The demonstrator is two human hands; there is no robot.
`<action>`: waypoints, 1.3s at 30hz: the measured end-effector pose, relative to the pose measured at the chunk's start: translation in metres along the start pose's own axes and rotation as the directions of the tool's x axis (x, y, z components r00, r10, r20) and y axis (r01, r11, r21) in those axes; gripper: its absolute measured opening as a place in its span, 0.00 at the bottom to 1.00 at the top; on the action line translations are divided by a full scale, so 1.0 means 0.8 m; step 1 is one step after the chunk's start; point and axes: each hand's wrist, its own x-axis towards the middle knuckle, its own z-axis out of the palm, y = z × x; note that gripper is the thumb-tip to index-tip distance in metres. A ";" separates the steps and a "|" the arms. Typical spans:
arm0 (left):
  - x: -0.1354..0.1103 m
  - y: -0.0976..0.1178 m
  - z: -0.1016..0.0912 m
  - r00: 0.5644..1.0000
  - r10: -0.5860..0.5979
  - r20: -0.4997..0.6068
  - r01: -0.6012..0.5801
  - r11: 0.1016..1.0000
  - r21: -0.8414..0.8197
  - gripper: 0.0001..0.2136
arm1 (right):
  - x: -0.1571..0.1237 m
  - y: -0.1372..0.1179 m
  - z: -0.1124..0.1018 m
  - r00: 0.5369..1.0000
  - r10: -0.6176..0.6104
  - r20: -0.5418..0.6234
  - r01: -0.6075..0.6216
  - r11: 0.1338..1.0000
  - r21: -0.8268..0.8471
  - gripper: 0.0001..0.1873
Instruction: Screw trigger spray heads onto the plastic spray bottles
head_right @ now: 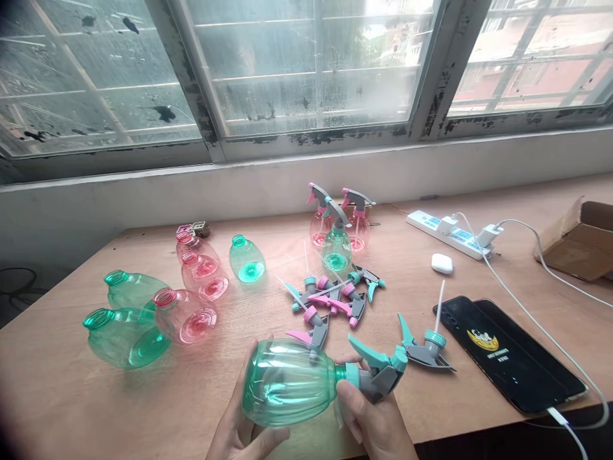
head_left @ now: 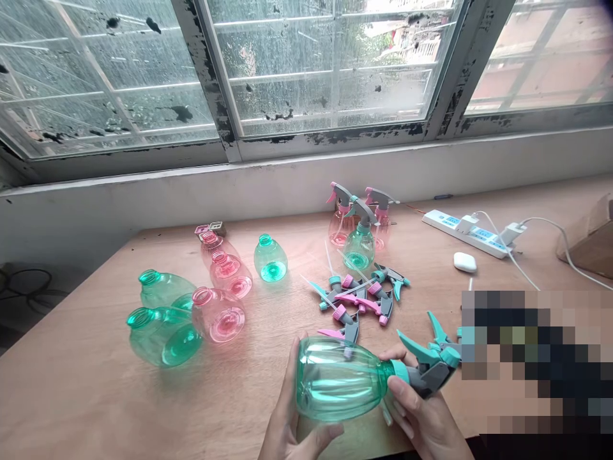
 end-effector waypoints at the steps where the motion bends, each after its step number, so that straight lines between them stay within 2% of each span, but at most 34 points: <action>1: -0.001 -0.003 0.000 1.000 0.004 -0.009 -0.004 1.000 0.005 0.48 | 0.000 -0.001 0.000 1.000 0.009 -0.001 -0.009 1.000 0.006 0.26; 4: -0.003 -0.007 0.000 0.999 0.024 -0.030 -0.023 0.999 0.033 0.47 | 0.000 0.000 -0.001 1.000 0.017 -0.002 -0.017 1.000 -0.001 0.27; 9: -0.005 0.002 -0.001 1.000 -0.006 0.012 0.007 0.999 -0.042 0.55 | 0.004 0.009 -0.007 0.997 -0.056 0.053 0.059 0.996 -0.062 0.25; 12: -0.002 0.008 -0.001 1.000 -0.004 0.026 0.005 0.999 -0.032 0.52 | 0.005 0.011 -0.008 0.992 -0.080 0.099 0.090 0.991 -0.099 0.25; 18: -0.001 0.000 0.000 1.000 -0.007 -0.018 0.006 1.000 -0.006 0.47 | 0.001 0.006 -0.004 1.000 -0.020 0.020 0.020 1.000 0.004 0.26; 23: -0.004 -0.009 0.000 0.999 -0.003 -0.038 0.004 1.000 0.030 0.47 | 0.000 0.001 -0.001 1.000 -0.002 0.027 0.001 1.000 0.023 0.27; 28: -0.003 0.000 -0.003 0.999 0.008 0.035 -0.007 1.000 -0.031 0.53 | -0.001 0.000 -0.001 0.999 0.008 0.034 -0.008 1.000 0.001 0.28; 30: -0.002 0.005 -0.003 0.998 0.013 0.058 -0.011 0.999 -0.042 0.51 | 0.000 0.001 -0.001 0.998 -0.009 0.056 0.010 1.000 -0.018 0.27; 34: -0.001 0.007 -0.002 1.000 0.003 0.012 -0.002 1.000 -0.019 0.46 | 0.001 0.003 -0.002 0.997 -0.023 0.075 0.025 0.999 -0.027 0.27; 39: -0.001 -0.004 0.001 1.000 0.006 -0.028 -0.006 1.000 -0.015 0.47 | 0.000 0.003 -0.003 1.000 0.000 0.027 0.001 1.000 -0.012 0.27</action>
